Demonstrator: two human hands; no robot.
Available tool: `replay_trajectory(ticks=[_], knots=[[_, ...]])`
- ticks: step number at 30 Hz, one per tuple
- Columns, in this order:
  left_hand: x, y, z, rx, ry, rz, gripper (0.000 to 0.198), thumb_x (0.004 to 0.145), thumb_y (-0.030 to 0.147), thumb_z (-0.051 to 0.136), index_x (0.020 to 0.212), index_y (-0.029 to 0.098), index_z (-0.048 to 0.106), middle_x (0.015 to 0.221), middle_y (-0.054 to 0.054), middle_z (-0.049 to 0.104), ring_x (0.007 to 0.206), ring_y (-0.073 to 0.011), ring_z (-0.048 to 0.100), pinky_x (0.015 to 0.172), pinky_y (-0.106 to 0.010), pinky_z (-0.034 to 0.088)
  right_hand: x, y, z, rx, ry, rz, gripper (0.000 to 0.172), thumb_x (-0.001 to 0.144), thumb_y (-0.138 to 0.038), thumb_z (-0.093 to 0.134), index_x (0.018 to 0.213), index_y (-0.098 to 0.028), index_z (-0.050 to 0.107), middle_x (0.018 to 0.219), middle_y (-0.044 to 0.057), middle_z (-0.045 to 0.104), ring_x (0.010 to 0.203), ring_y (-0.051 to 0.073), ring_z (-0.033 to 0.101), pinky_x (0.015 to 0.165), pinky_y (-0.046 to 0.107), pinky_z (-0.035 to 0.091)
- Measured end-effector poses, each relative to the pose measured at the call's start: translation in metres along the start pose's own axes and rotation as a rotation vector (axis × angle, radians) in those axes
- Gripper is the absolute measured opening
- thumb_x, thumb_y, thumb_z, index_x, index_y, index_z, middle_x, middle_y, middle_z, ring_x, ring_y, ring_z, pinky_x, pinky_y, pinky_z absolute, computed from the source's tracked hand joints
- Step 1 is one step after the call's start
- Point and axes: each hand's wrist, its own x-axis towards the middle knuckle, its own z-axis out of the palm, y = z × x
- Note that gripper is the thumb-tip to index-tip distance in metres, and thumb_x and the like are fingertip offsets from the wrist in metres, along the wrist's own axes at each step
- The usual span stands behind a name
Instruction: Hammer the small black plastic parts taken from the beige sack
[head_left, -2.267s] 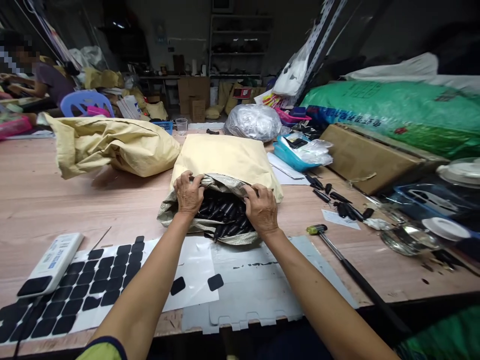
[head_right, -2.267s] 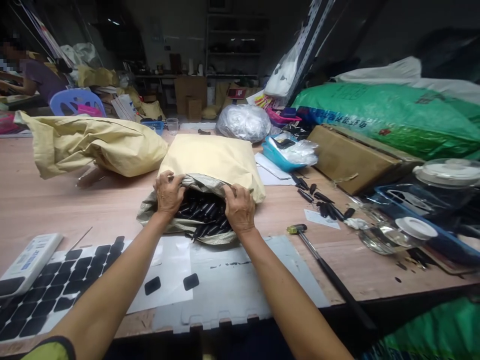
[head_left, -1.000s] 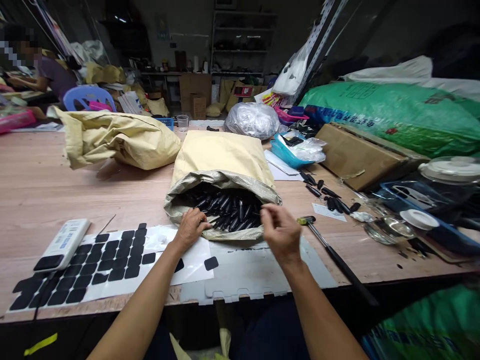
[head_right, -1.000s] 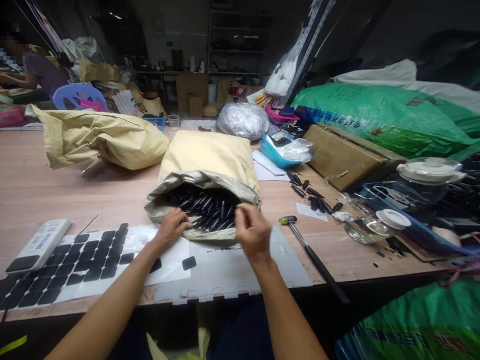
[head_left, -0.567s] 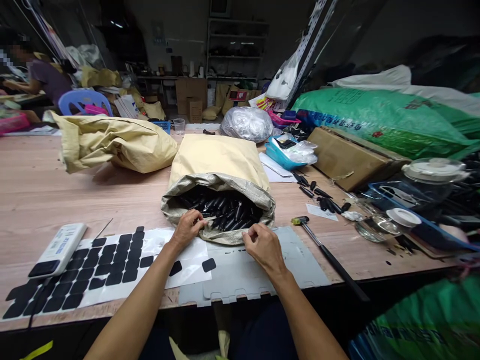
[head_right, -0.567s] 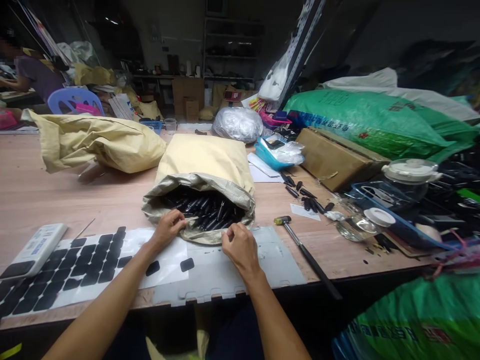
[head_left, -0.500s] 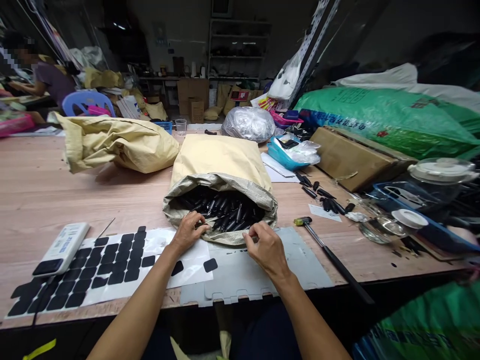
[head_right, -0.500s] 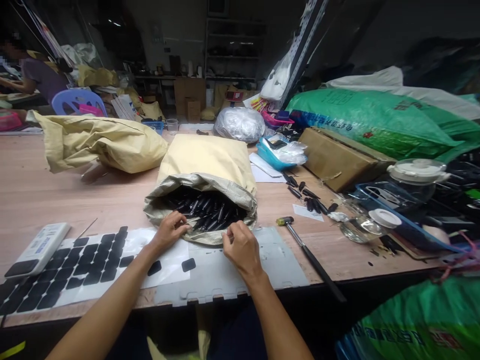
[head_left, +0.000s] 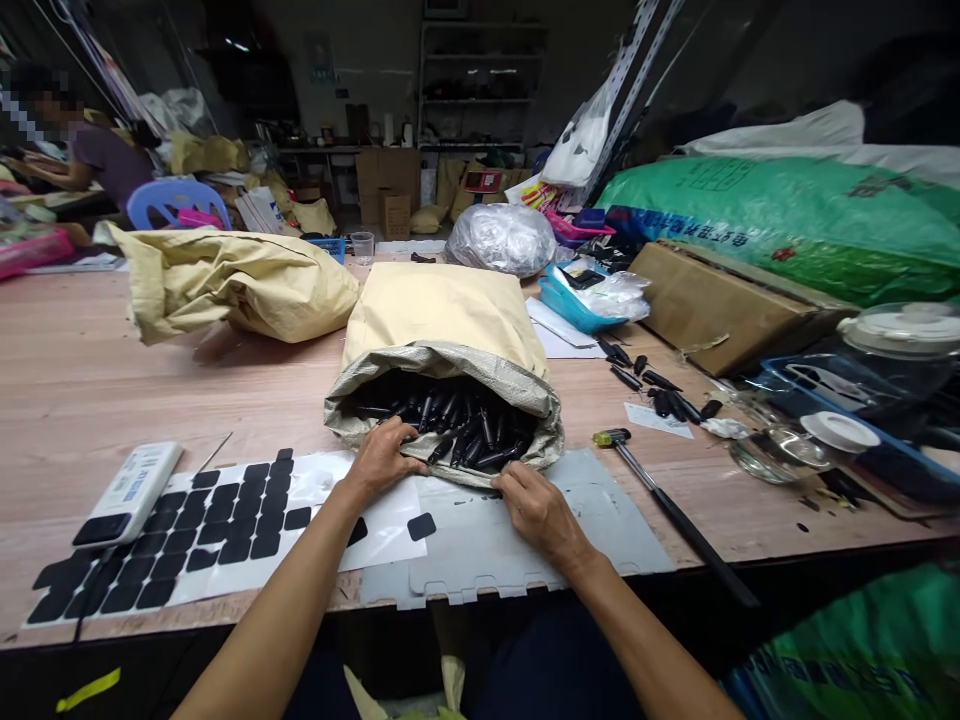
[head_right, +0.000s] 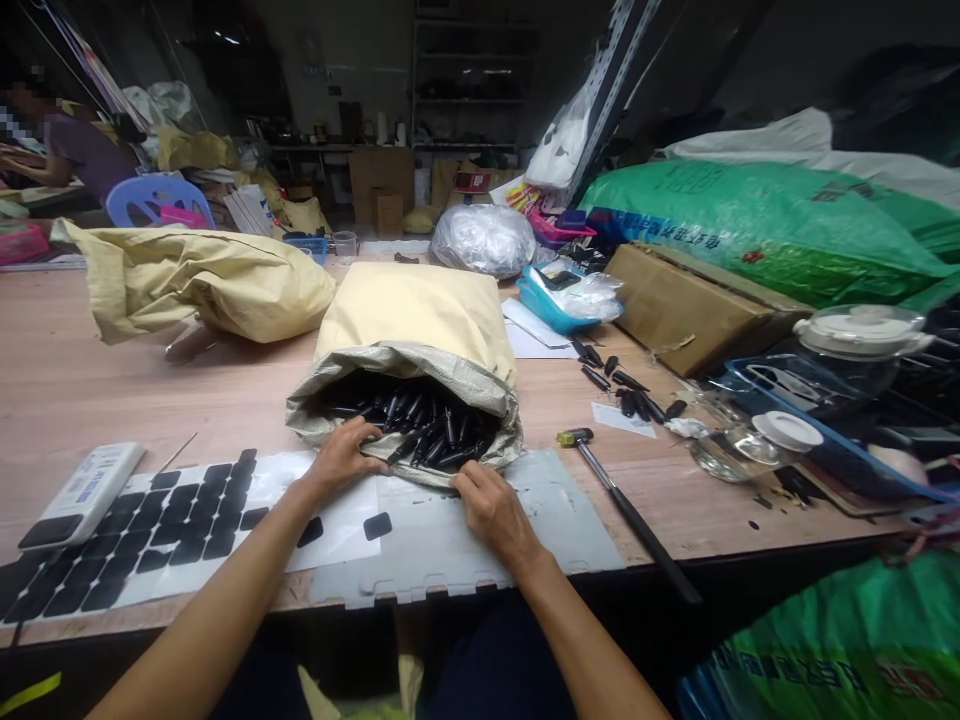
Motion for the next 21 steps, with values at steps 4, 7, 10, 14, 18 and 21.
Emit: replay_trajectory(ticks=[4,7,10,14,18,21], knots=[[0.003,0.003,0.011,0.079,0.062,0.01,0.021,0.08,0.013,0.063,0.098,0.022,0.071,0.091,-0.003,0.071,0.084,-0.021,0.064,0.075,-0.032,0.048,0.005,0.003,0.006,-0.034,0.083,-0.014,0.028,0.093,-0.008,0.041,0.075,-0.021,0.058,0.074,0.003,0.056,0.071,0.015,0.05,0.07,0.027,0.042],[0.004,0.002,0.026,0.121,0.157,0.035,0.045,0.076,0.0,0.051,0.109,0.023,0.071,0.101,-0.004,0.074,0.092,-0.0209,0.068,0.082,-0.033,0.051,0.016,0.009,0.012,-0.111,0.134,0.038,0.03,0.091,-0.011,0.045,0.064,-0.022,0.052,0.066,0.0,0.051,0.061,0.013,0.044,0.064,0.025,0.038],[0.001,0.003,0.038,0.121,0.166,0.052,0.051,0.073,-0.002,0.049,0.112,0.024,0.071,0.103,-0.005,0.076,0.093,-0.0209,0.069,0.083,-0.035,0.053,0.019,0.013,0.009,-0.103,0.082,0.074,0.03,0.087,-0.005,0.043,0.063,-0.021,0.051,0.063,-0.001,0.048,0.056,0.012,0.041,0.057,0.025,0.034],[-0.01,0.012,0.036,0.061,0.087,0.079,0.055,0.073,0.001,0.049,0.118,0.024,0.069,0.103,-0.005,0.075,0.09,-0.0204,0.068,0.084,-0.037,0.052,0.004,0.012,-0.006,0.092,-0.08,0.095,0.026,0.084,-0.003,0.042,0.078,-0.021,0.06,0.074,0.0,0.055,0.065,0.012,0.052,0.061,0.023,0.041],[-0.022,0.023,0.018,0.04,0.048,0.057,0.06,0.067,0.011,0.058,0.126,0.02,0.063,0.097,-0.007,0.07,0.09,-0.0246,0.061,0.085,-0.042,0.049,-0.017,0.008,-0.023,0.222,-0.116,0.131,0.027,0.085,-0.013,0.051,0.104,-0.025,0.066,0.096,0.005,0.064,0.088,0.017,0.062,0.077,0.03,0.052],[-0.022,0.033,0.007,-0.016,0.083,0.022,0.057,0.064,0.018,0.062,0.121,0.018,0.065,0.083,-0.005,0.063,0.082,-0.0231,0.057,0.08,-0.039,0.049,-0.031,0.012,-0.04,0.209,0.004,0.164,0.028,0.084,-0.017,0.054,0.107,-0.027,0.067,0.106,0.006,0.065,0.098,0.02,0.063,0.085,0.033,0.053]])
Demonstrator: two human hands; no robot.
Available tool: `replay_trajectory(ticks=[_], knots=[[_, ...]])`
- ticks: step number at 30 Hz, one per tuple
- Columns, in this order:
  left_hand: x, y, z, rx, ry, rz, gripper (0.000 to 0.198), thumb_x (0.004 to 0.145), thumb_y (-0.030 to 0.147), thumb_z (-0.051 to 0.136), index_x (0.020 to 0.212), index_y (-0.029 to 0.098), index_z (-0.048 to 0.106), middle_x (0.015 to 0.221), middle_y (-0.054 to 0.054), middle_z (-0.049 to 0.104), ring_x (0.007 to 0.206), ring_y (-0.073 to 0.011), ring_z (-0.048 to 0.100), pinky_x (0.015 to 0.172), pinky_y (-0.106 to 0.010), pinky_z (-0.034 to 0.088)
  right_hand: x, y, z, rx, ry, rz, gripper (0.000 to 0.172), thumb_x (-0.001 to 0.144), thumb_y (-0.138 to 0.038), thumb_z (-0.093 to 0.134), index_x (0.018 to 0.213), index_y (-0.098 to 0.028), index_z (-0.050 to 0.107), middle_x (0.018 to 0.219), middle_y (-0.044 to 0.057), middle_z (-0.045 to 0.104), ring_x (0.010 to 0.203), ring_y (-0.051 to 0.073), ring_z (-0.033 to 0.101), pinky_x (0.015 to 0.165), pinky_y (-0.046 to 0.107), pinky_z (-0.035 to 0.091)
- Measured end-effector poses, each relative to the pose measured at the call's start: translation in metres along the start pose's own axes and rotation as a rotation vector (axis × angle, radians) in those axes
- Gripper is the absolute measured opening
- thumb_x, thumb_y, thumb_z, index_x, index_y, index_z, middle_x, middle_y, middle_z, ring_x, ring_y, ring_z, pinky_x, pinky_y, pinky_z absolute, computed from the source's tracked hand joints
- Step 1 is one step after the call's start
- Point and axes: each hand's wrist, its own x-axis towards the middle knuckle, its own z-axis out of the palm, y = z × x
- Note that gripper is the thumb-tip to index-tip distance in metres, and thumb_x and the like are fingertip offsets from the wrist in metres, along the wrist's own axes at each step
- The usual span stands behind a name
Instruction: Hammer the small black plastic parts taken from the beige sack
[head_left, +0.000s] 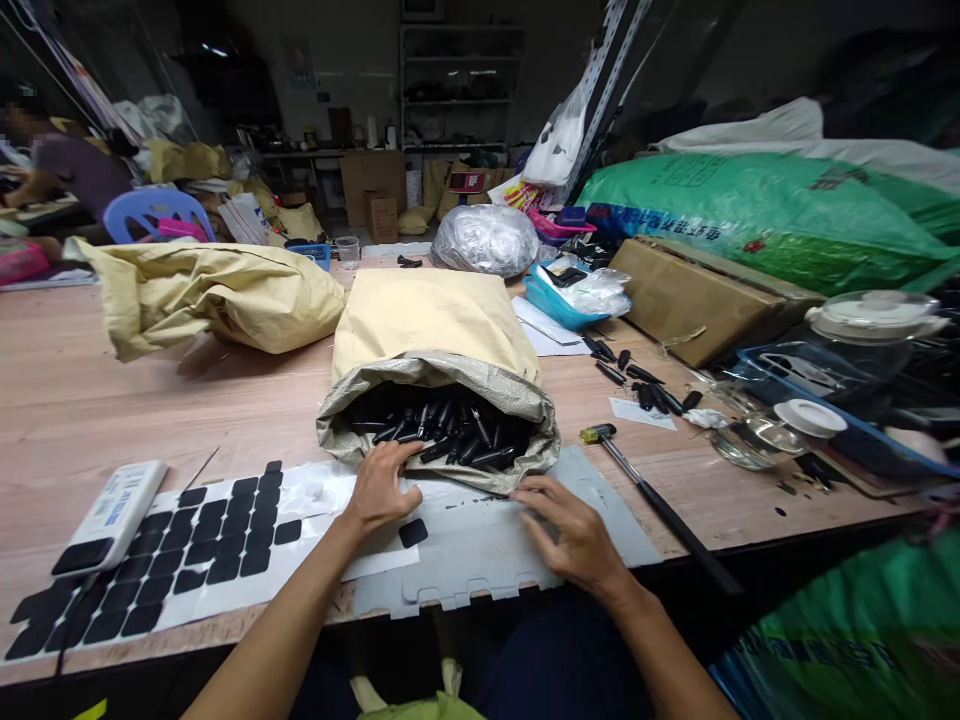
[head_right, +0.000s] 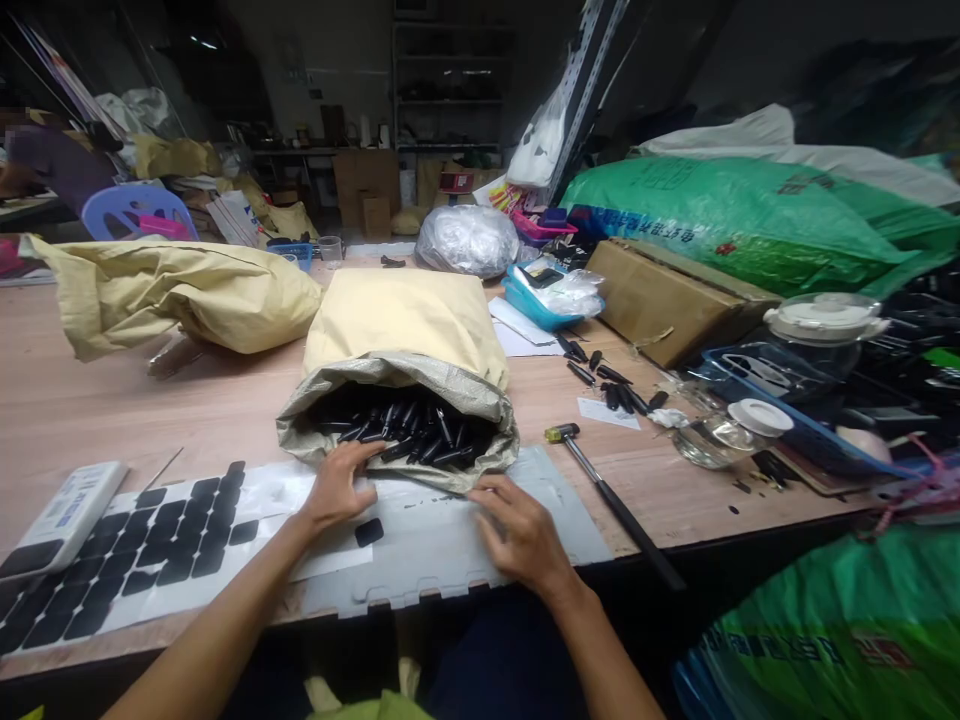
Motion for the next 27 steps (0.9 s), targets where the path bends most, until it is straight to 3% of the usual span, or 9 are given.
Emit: replay_trajectory(ticks=[3,5,8,11,15,19,23,25,27], knots=[[0.013,0.013,0.002,-0.037,0.136,-0.069,0.034,0.073,0.023,0.061,0.106,0.018,0.068,0.077,-0.003,0.057,0.077,-0.0201,0.055,0.076,-0.034,0.048,-0.011,0.015,-0.023,-0.17,0.338,0.178,0.021,0.084,-0.022,0.054,0.097,-0.024,0.07,0.096,0.007,0.066,0.092,0.022,0.063,0.088,0.036,0.051],[0.026,0.021,0.011,0.018,0.131,-0.102,0.021,0.076,0.024,0.061,0.095,0.019,0.069,0.08,-0.005,0.059,0.08,-0.0213,0.056,0.077,-0.035,0.047,-0.016,0.03,-0.036,-0.37,0.467,0.402,0.025,0.084,-0.023,0.05,0.096,-0.021,0.071,0.097,0.011,0.065,0.095,0.025,0.061,0.09,0.041,0.049],[0.042,0.029,0.026,0.097,0.0,-0.193,0.011,0.077,0.023,0.066,0.085,0.018,0.069,0.081,-0.006,0.063,0.083,-0.0242,0.058,0.076,-0.036,0.046,-0.026,0.051,-0.044,-0.552,0.37,0.661,0.03,0.079,-0.026,0.05,0.096,-0.018,0.073,0.095,0.014,0.064,0.09,0.029,0.057,0.084,0.046,0.047],[0.044,0.027,0.029,0.073,-0.02,-0.26,0.011,0.077,0.026,0.071,0.086,0.019,0.071,0.077,-0.005,0.065,0.08,-0.0228,0.059,0.074,-0.034,0.046,-0.036,0.066,-0.038,-0.613,0.256,0.735,0.037,0.081,-0.034,0.05,0.105,-0.018,0.073,0.105,0.017,0.062,0.091,0.031,0.055,0.079,0.048,0.045],[0.014,0.014,0.01,-0.015,0.131,-0.197,0.018,0.078,0.029,0.074,0.094,0.02,0.074,0.082,-0.004,0.067,0.083,-0.0216,0.059,0.075,-0.034,0.046,-0.043,0.082,-0.033,-0.583,0.228,0.839,0.042,0.082,-0.044,0.05,0.109,-0.02,0.07,0.099,0.017,0.061,0.09,0.033,0.055,0.075,0.048,0.044],[-0.033,0.001,-0.006,-0.113,0.093,-0.193,0.013,0.08,0.03,0.072,0.089,0.021,0.074,0.084,-0.004,0.067,0.083,-0.0212,0.059,0.072,-0.033,0.047,-0.04,0.095,-0.041,-0.439,0.183,0.896,0.029,0.077,-0.042,0.052,0.085,-0.02,0.069,0.086,0.014,0.061,0.081,0.03,0.057,0.071,0.047,0.046],[-0.056,-0.002,-0.002,-0.088,0.041,-0.232,0.011,0.078,0.029,0.073,0.086,0.022,0.073,0.081,-0.003,0.064,0.082,-0.0209,0.056,0.072,-0.033,0.044,-0.035,0.067,-0.046,-0.238,0.392,0.999,0.028,0.074,-0.046,0.054,0.079,-0.02,0.062,0.079,0.012,0.061,0.079,0.029,0.06,0.073,0.047,0.048],[-0.056,-0.002,0.001,-0.067,0.028,-0.219,0.013,0.078,0.03,0.073,0.088,0.022,0.073,0.081,-0.002,0.064,0.083,-0.0207,0.055,0.075,-0.034,0.043,-0.033,0.031,-0.042,0.069,0.548,1.003,0.036,0.073,-0.053,0.057,0.088,-0.02,0.058,0.079,0.007,0.062,0.072,0.023,0.062,0.066,0.039,0.051],[-0.053,-0.001,0.002,-0.056,0.01,-0.214,0.015,0.077,0.03,0.074,0.09,0.023,0.073,0.081,-0.002,0.064,0.084,-0.0209,0.054,0.076,-0.035,0.041,-0.033,-0.014,-0.032,0.409,0.511,0.934,0.044,0.072,-0.058,0.062,0.097,-0.023,0.052,0.084,0.003,0.065,0.063,0.018,0.062,0.052,0.03,0.049]])
